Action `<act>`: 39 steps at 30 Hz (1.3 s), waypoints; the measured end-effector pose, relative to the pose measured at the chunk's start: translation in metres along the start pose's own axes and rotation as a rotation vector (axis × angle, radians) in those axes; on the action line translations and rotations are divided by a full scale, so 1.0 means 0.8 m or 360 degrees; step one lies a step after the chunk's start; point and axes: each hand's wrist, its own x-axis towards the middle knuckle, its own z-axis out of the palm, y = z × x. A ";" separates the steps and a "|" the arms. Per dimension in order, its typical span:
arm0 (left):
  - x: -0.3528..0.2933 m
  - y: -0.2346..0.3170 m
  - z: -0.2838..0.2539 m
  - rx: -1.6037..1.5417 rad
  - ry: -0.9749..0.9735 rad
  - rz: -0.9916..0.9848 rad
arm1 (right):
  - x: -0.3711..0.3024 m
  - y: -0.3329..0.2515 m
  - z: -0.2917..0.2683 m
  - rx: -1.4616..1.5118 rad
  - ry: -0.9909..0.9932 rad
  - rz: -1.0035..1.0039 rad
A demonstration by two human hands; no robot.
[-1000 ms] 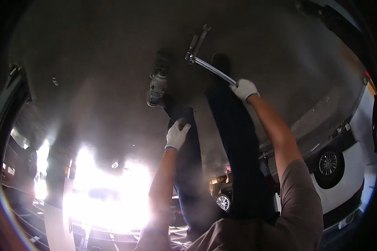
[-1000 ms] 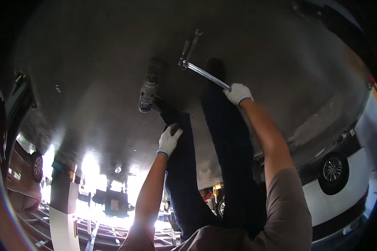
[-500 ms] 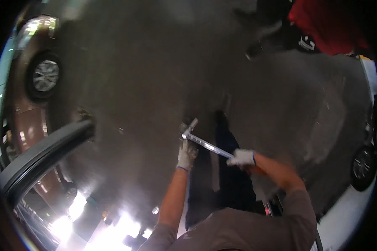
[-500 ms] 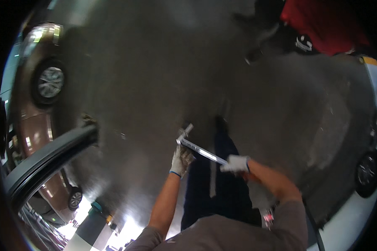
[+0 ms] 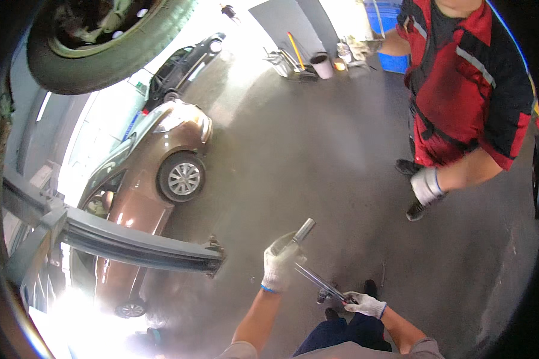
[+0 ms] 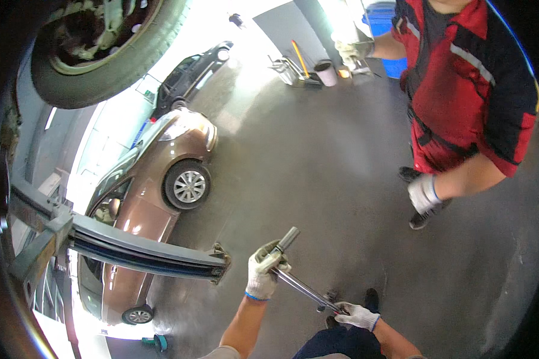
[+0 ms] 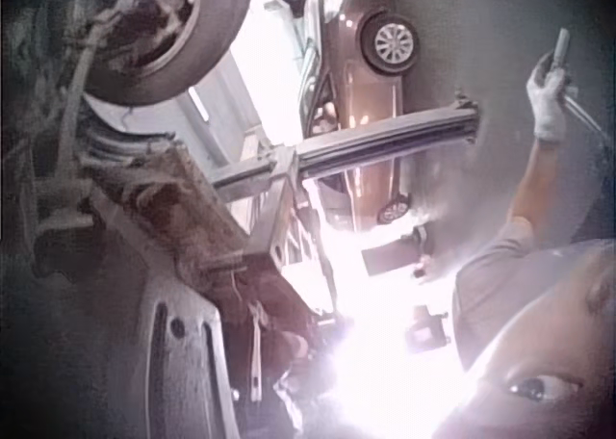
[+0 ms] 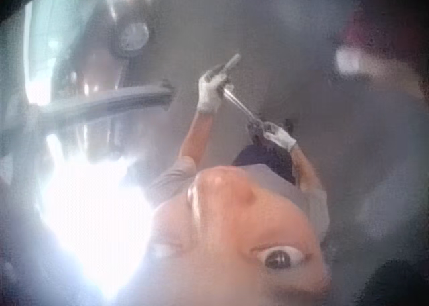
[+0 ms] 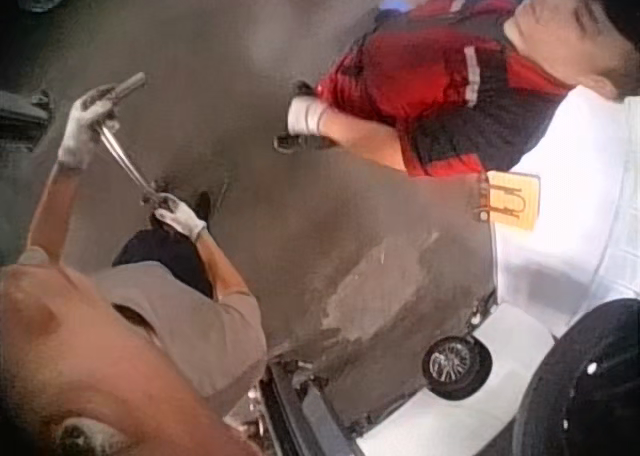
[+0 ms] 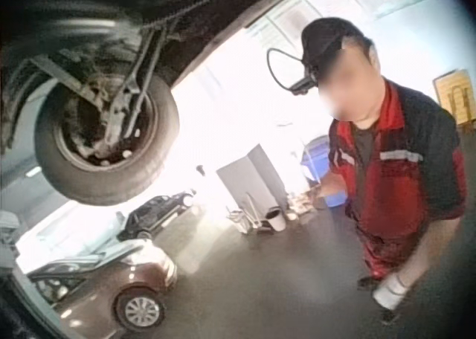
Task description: The person works on a car's suspension system while it is raised on a lift, using a torque wrench to tighten components, an impact driver to remove or secure fasteners, and selecting various sockets and attachments from a tool chest.
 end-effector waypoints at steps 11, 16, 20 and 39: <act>0.035 0.227 -0.089 -0.0156 0.0373 0.0859 | 0.097 -0.179 0.058 -0.0810 0.0352 -0.0193; 0.084 0.368 -0.117 -0.0065 0.0426 0.1670 | 0.136 -0.363 0.091 -0.0977 0.0414 -0.0761; 0.132 0.506 -0.115 0.0284 0.0632 0.2224 | 0.194 -0.499 0.102 -0.0974 0.0488 -0.0946; 0.212 0.775 0.005 0.1872 0.1670 0.3262 | 0.245 -0.821 0.096 -0.0378 0.0449 -0.1142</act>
